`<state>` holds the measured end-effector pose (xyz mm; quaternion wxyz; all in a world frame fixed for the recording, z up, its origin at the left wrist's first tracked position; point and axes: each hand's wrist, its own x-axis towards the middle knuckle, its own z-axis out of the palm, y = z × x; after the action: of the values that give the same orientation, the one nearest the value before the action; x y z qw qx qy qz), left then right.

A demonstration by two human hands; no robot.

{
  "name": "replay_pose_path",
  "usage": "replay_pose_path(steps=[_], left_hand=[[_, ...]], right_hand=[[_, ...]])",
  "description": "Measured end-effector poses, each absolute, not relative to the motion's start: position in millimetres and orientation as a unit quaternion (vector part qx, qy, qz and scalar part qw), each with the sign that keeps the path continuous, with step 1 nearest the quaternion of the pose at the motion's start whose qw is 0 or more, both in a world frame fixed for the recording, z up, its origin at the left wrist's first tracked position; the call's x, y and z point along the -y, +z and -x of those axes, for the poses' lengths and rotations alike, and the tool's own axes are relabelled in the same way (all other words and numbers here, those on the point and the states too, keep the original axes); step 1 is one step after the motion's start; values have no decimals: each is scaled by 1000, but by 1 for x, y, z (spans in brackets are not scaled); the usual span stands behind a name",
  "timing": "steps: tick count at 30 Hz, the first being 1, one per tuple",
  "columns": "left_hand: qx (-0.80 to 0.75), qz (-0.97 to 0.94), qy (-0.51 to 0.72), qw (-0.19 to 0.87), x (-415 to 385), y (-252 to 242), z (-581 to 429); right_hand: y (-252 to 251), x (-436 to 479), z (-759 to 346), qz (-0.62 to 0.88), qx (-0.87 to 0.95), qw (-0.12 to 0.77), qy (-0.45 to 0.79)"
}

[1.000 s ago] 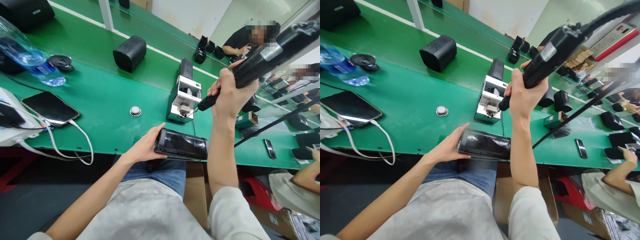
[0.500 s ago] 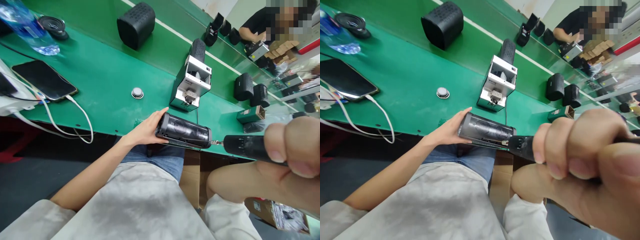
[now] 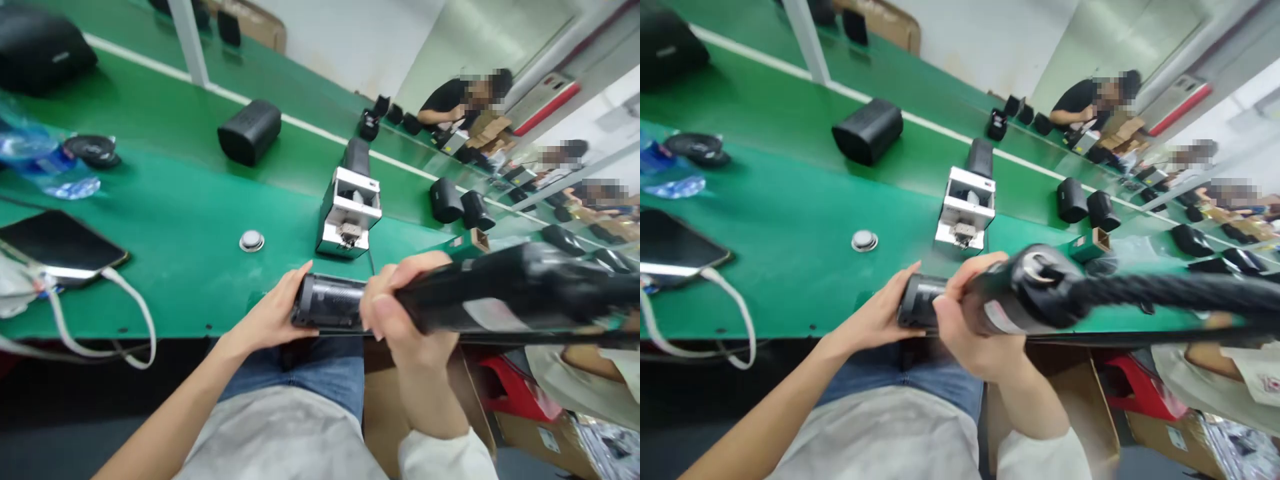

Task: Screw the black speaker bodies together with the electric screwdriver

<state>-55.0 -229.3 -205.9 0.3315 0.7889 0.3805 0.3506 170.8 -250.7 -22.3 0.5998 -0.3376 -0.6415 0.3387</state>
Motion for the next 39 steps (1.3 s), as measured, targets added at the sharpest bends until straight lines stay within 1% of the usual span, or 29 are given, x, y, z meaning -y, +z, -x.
replay_pose_path(steps=[3,9,16,19,21,23,27,29,31,35,39], left_hand=[[-394,-790,340,325,229,-210,57],[-408,-790,334,313,229,-215,61],[-406,-786,342,316,233,-210,58],[-394,-788,349,318,232,-209,56],[-394,-784,351,328,231,-209,55],[-397,-776,352,341,231,-209,54],[-398,-768,352,357,231,-208,53],[-397,-769,352,357,231,-207,53],[-399,-768,352,357,230,-206,53],[-406,-763,349,363,231,-204,53],[-400,-765,348,365,231,-203,53]], right_hand=[[-44,246,-165,312,638,598,371],[-57,249,-166,297,626,600,401],[-73,255,-174,276,626,619,386],[-62,256,-178,296,635,594,396],[-42,256,-182,304,644,576,402],[-14,252,-185,287,639,591,399],[34,213,-187,241,585,703,325],[40,179,-183,228,557,754,264],[34,141,-177,228,536,786,208],[8,92,-163,260,563,765,175],[-3,79,-158,278,578,751,158]])
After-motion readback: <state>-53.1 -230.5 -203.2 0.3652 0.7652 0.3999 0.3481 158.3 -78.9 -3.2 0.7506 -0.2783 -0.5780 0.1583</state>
